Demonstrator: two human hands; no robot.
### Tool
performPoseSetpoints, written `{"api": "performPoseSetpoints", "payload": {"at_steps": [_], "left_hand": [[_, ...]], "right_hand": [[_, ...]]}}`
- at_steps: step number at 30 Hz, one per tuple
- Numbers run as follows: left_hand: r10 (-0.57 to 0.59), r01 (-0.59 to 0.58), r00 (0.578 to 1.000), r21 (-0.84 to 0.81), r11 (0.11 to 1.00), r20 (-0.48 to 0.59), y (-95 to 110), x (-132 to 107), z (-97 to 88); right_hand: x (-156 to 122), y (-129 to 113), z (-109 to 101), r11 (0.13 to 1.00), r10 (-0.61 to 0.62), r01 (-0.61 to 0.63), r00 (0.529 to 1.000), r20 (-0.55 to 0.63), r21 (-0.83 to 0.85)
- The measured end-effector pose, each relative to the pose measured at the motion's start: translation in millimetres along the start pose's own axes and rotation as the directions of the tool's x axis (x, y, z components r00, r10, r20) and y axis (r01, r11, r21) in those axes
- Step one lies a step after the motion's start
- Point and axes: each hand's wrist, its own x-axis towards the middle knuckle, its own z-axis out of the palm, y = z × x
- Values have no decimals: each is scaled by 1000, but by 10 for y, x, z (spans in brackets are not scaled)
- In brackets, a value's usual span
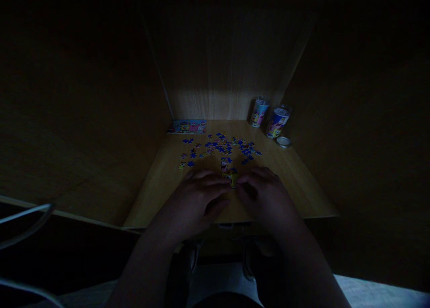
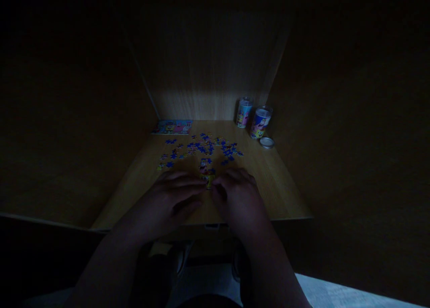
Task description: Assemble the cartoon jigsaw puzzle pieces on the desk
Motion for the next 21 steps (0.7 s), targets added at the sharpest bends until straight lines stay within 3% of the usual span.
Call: {"api": "performPoseSetpoints", "payload": {"at_steps": [7,10,12,15,18,21], "left_hand": [[13,-13,1000,-19,1000,-10,15,18,-12],[-59,60,990,0,998,-128,-5,-34,-85],[-162,185,948,61,981,-273,-48,-115,-179],[-299,399,847,155,904,-440,-168,-287,-334],[-363,493,808,194,848,-464,-324,-436,-407],[-405,503,818,167,848,-409,-451,-499,-366]], "right_hand": [[-6,1,12,999,-21,22,1000,24,-25],[-20,7,-7,999,16,-13,997,-74,40],[-30,14,-24,995,78,-67,986,-149,76],[-43,26,-36,987,147,-132,968,-202,87],[-47,38,-27,985,165,-152,966,-200,82],[-46,50,-10,985,163,-149,968,-191,84]]}}
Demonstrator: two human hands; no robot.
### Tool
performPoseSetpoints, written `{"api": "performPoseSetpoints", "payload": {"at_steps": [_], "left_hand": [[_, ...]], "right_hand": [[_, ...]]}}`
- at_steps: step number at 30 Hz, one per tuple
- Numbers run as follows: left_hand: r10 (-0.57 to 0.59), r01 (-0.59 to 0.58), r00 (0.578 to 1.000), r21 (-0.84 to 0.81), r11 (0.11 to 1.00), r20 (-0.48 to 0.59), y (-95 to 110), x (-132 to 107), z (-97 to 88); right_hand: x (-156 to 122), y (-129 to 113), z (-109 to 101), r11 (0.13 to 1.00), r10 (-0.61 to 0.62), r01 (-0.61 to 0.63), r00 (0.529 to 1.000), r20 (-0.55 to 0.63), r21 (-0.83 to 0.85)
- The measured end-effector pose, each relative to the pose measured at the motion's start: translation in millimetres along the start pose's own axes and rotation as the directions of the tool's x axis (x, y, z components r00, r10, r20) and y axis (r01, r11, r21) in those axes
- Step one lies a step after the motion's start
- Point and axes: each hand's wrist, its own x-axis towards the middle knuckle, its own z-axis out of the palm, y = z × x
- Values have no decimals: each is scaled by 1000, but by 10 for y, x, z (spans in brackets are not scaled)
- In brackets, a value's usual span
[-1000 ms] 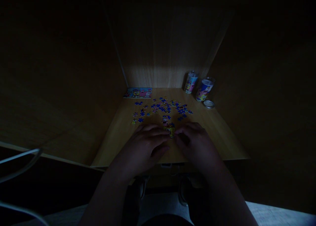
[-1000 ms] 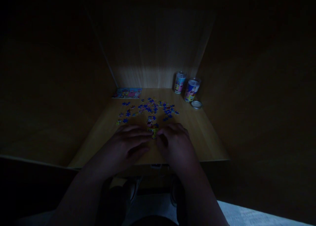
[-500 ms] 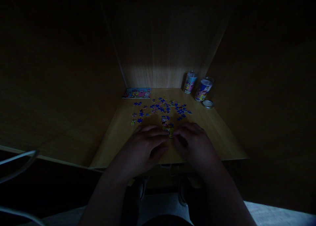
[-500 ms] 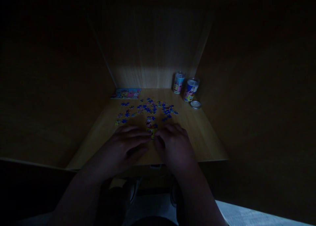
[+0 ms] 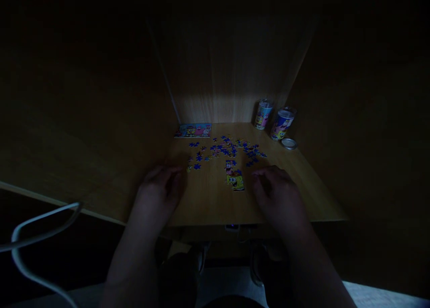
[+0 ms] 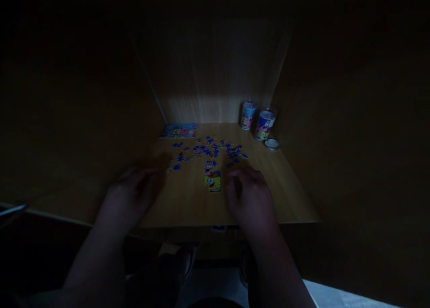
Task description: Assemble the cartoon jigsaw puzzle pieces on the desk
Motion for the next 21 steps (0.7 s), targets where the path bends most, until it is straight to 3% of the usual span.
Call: {"api": "performPoseSetpoints", "payload": {"at_steps": [5,10,13,16,21], "left_hand": [[23,-25,999,28,999,38,-54,-5,129],[73,-81,987,53,995,146,-71,-6,134],[43,-51,988,55,997,145,-57,13,122],[24,-25,993,5,1000,118,-31,37,108],[113,-93,982,-134,987,150,-17,60,89]], "right_hand": [[5,-2,20,999,0,1,1000,10,-44],[9,-29,39,995,-33,37,999,37,-94],[15,-42,47,991,-50,58,997,62,-122],[20,-48,46,987,-49,63,994,94,-146],[21,-42,42,988,-58,75,991,124,-137]]}}
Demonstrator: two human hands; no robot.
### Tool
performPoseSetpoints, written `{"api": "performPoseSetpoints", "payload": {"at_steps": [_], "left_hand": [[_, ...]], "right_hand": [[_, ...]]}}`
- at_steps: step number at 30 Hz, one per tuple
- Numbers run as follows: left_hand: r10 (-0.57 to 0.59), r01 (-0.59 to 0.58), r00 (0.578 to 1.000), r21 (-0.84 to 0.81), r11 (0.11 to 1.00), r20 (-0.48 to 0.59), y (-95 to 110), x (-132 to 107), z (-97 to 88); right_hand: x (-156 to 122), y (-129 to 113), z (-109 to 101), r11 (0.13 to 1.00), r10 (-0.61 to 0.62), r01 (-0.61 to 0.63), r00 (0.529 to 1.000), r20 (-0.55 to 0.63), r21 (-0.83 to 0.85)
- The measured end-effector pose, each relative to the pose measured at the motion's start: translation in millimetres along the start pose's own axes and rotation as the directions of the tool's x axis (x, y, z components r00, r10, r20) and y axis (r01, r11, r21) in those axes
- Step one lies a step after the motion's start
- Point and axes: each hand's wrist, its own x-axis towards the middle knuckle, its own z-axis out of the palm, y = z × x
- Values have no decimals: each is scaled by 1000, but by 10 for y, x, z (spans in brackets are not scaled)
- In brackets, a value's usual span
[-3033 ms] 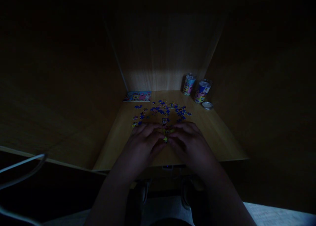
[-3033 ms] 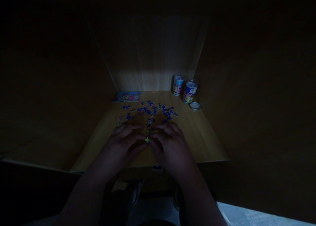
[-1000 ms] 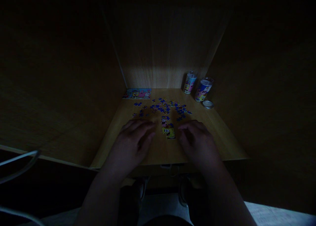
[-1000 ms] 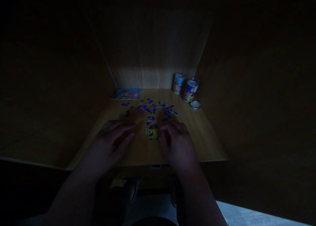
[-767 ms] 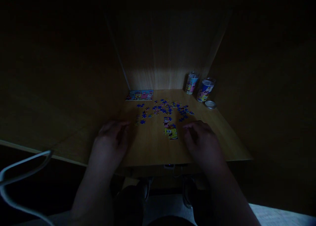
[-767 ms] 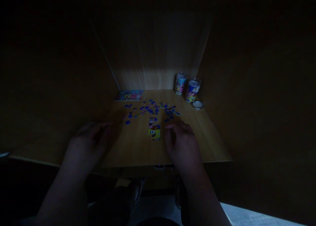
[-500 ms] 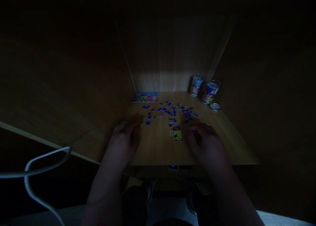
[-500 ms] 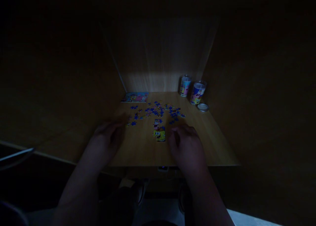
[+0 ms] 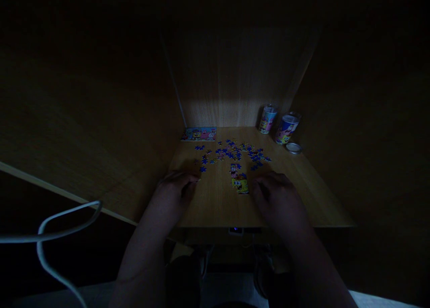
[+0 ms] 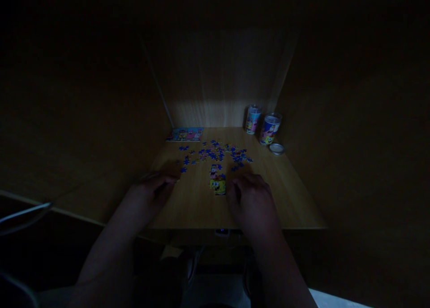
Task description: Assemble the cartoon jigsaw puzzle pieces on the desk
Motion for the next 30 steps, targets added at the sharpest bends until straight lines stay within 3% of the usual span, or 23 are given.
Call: {"api": "performPoseSetpoints", "payload": {"at_steps": [4,9,12,17,21,30], "left_hand": [[49,-49,999,-33,998,8,76,18,32],[30,-29,999,-23,999,31,379,43,131],[48,-43,998,-109,993,38,520,45,158],[66,-67,998,-20,998,-12,417,43,150],[99,-98,994,-29,995,36,312,52,169],[26,-15,994,-108,994,104,422,88,132]], "right_hand": [[7,4,4,1000,-1,1,1000,14,-1],[19,-2,6,1000,-16,16,1000,8,0],[18,-12,1,1000,-10,10,1000,16,-4],[15,-24,2,1000,-2,2,1000,20,15],[14,-9,26,1000,-12,12,1000,15,13],[21,-41,7,1000,-28,28,999,20,12]]}}
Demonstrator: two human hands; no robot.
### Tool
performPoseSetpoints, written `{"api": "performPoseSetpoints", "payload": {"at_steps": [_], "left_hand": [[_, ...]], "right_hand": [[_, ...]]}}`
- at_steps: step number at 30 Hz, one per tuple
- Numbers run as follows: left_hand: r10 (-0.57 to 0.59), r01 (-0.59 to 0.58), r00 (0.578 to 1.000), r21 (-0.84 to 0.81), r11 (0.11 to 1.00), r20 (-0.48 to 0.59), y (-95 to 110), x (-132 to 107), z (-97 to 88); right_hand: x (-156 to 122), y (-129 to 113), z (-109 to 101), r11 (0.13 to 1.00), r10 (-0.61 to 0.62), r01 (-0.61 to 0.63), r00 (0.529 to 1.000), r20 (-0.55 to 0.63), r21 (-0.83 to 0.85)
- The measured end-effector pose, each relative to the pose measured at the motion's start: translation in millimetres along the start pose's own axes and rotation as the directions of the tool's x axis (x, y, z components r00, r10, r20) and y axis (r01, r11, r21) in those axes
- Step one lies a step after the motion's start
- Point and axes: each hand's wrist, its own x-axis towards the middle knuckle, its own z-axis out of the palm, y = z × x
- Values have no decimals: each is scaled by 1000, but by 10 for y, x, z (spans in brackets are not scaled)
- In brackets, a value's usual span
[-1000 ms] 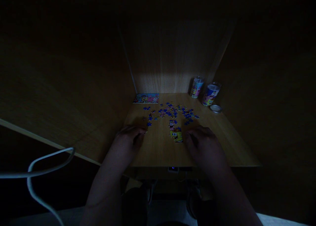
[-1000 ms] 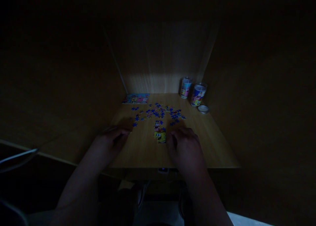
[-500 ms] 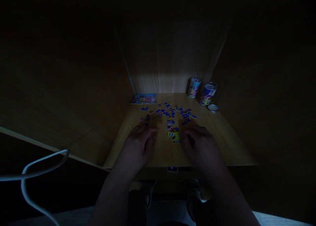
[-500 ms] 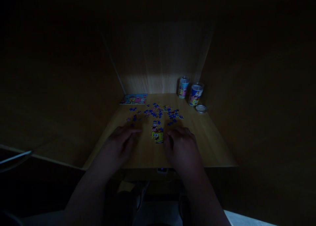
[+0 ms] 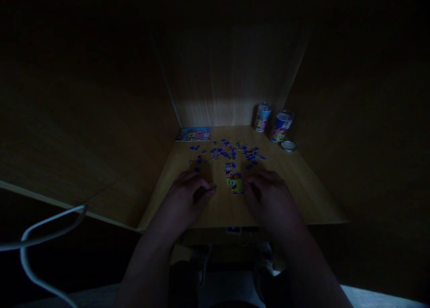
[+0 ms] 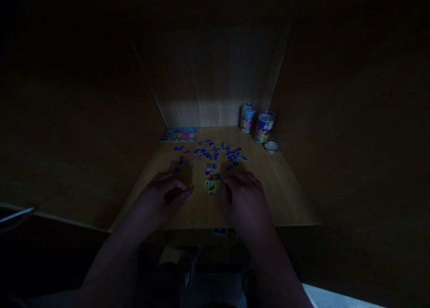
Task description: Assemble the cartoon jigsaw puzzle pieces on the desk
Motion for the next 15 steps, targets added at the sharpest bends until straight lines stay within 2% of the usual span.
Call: {"api": "performPoseSetpoints", "payload": {"at_steps": [8,15], "left_hand": [[-70,71,997,-23,997,9,13,44,31],[-36,47,994,-112,993,100,41,97,61]], "right_hand": [[-1,-1,7,1000,-26,26,999,21,15],[2,-33,6,1000,-15,16,998,57,-13]]}}
